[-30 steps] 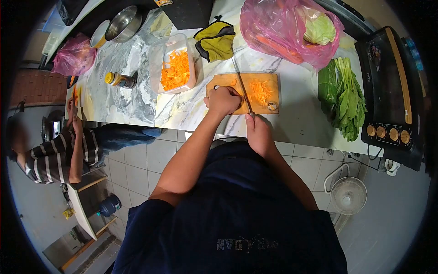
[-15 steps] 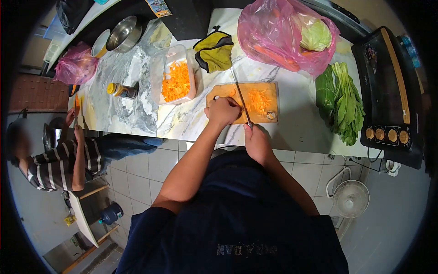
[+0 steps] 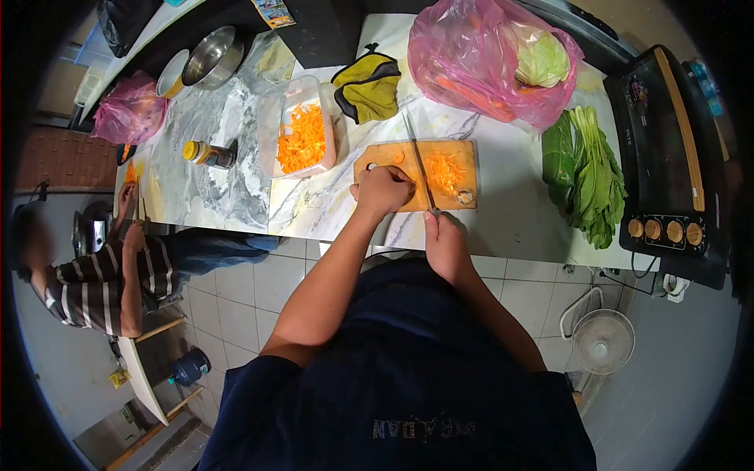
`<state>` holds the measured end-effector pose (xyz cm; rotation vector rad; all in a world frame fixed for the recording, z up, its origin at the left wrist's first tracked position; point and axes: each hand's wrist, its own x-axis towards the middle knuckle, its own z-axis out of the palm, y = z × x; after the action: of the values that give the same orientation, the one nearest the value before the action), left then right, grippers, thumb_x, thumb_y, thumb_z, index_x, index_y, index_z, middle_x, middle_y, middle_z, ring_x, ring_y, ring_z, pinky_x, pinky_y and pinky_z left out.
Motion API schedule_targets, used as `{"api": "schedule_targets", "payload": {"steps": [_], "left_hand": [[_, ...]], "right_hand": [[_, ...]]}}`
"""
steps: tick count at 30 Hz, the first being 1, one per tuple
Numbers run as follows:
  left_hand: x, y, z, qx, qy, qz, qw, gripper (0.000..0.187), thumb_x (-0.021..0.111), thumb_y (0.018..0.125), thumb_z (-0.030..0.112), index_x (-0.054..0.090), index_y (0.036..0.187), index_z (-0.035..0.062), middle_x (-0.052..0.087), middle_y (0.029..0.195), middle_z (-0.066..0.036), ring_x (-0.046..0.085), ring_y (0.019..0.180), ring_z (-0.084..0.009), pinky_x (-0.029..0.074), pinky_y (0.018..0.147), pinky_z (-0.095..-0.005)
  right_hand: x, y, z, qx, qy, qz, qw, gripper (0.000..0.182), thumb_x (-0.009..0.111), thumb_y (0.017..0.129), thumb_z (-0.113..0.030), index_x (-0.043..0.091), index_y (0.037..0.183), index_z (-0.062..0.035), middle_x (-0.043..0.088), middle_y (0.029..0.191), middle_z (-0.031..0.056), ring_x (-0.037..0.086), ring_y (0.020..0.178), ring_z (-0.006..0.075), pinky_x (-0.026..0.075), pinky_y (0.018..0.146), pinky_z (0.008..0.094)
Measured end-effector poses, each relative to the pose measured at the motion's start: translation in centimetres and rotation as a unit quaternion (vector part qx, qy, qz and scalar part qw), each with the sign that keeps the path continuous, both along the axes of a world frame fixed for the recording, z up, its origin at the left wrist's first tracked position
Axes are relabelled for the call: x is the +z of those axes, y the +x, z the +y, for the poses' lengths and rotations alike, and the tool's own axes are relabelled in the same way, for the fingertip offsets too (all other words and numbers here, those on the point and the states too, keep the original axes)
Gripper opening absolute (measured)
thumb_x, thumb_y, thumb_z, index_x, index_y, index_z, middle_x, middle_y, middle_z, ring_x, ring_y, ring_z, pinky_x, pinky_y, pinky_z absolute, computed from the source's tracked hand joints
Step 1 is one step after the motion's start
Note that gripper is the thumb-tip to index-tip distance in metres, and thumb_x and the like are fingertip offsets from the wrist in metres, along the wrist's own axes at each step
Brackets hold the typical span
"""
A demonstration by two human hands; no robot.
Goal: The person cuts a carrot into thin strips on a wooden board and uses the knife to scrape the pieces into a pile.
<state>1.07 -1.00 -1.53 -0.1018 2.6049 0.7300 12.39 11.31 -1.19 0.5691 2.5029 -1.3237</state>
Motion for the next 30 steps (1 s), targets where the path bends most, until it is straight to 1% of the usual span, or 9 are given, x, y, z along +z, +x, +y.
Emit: {"api": "schedule_targets", "payload": {"steps": [6,8,9,11,12,14,23,26,30], "left_hand": [[-0.7,-0.1,0.0,0.0,-0.007,0.004,1.0,0.026,0.072,0.07,0.039,0.076,0.086,0.019,0.072,0.081,-0.004,0.067,0.083,-0.0239,0.038,0.078,-0.0456],[-0.7,-0.1,0.0,-0.001,-0.011,0.003,1.0,0.026,0.072,0.07,0.039,0.076,0.086,0.019,0.072,0.081,-0.004,0.067,0.083,-0.0237,0.038,0.078,-0.046],[-0.3,-0.2,0.0,0.0,-0.011,0.001,1.0,0.026,0.072,0.07,0.039,0.076,0.086,0.019,0.072,0.081,-0.004,0.067,0.083,-0.0237,0.038,0.078,-0.046],[0.2,-0.4,0.0,0.008,0.015,-0.059,0.998,0.025,0.069,0.07,0.036,0.076,0.09,0.021,0.07,0.1,-0.01,0.054,0.113,-0.0331,0.034,0.091,-0.0463],[-0.2,-0.3,0.0,0.009,0.015,-0.062,0.998,0.025,0.069,0.07,0.036,0.076,0.09,0.021,0.07,0.1,-0.01,0.054,0.113,-0.0331,0.034,0.091,-0.0463],[-0.9,-0.1,0.0,0.0,-0.014,0.013,1.0,0.025,0.071,0.071,0.039,0.076,0.086,0.0192,0.072,0.082,-0.004,0.067,0.084,-0.024,0.038,0.079,-0.0462],[-0.2,0.0,0.1,-0.001,-0.016,0.013,1.0,0.024,0.071,0.071,0.038,0.076,0.086,0.0192,0.072,0.084,-0.006,0.067,0.086,-0.026,0.04,0.079,-0.0453],[-0.4,-0.1,0.1,-0.001,-0.015,0.011,1.0,0.024,0.071,0.071,0.037,0.076,0.086,0.019,0.072,0.084,-0.006,0.067,0.087,-0.0261,0.04,0.079,-0.0459],[-0.1,0.0,0.0,-0.001,-0.014,0.015,1.0,0.024,0.072,0.07,0.037,0.076,0.086,0.019,0.072,0.084,-0.007,0.067,0.087,-0.0261,0.04,0.08,-0.046]], "right_hand": [[-0.5,0.1,0.0,0.02,-0.001,0.019,1.0,0.044,0.041,0.101,-0.035,0.057,0.095,0.0053,0.061,0.093,0.0309,0.057,0.093,0.0484,0.046,0.079,0.0498],[0.1,-0.1,-0.1,0.019,0.007,0.014,1.0,0.047,0.042,0.1,-0.036,0.058,0.089,0.0059,0.061,0.086,0.0322,0.058,0.088,0.0506,0.046,0.077,0.0547],[0.2,-0.1,0.0,0.02,0.007,0.013,1.0,0.047,0.042,0.1,-0.036,0.058,0.089,0.0059,0.061,0.086,0.0322,0.058,0.088,0.0506,0.046,0.077,0.0547],[0.3,-0.1,-0.1,0.023,0.003,0.003,1.0,0.046,0.042,0.101,-0.036,0.056,0.091,0.0058,0.06,0.09,0.0316,0.057,0.09,0.0491,0.045,0.077,0.0498],[0.3,-0.1,-0.1,0.024,0.002,0.0,1.0,0.046,0.042,0.101,-0.036,0.056,0.091,0.0058,0.06,0.09,0.0316,0.057,0.09,0.0491,0.045,0.077,0.0498],[0.4,-0.2,0.0,0.029,0.014,-0.015,0.999,0.045,0.043,0.101,-0.036,0.057,0.092,0.0061,0.06,0.09,0.0316,0.057,0.09,0.0492,0.046,0.077,0.0493],[0.2,-0.1,-0.1,0.026,-0.001,-0.001,1.0,0.045,0.042,0.101,-0.036,0.057,0.095,0.0057,0.06,0.09,0.0318,0.057,0.092,0.0493,0.046,0.078,0.0489],[0.6,-0.2,-0.1,0.032,0.014,-0.019,0.999,0.045,0.042,0.101,-0.036,0.057,0.094,0.0053,0.06,0.091,0.0317,0.057,0.092,0.0495,0.046,0.078,0.0493],[-0.2,-0.1,0.0,0.037,0.008,-0.004,0.999,0.045,0.042,0.101,-0.036,0.057,0.093,0.0053,0.06,0.09,0.0317,0.057,0.091,0.0499,0.046,0.077,0.0502]]}}
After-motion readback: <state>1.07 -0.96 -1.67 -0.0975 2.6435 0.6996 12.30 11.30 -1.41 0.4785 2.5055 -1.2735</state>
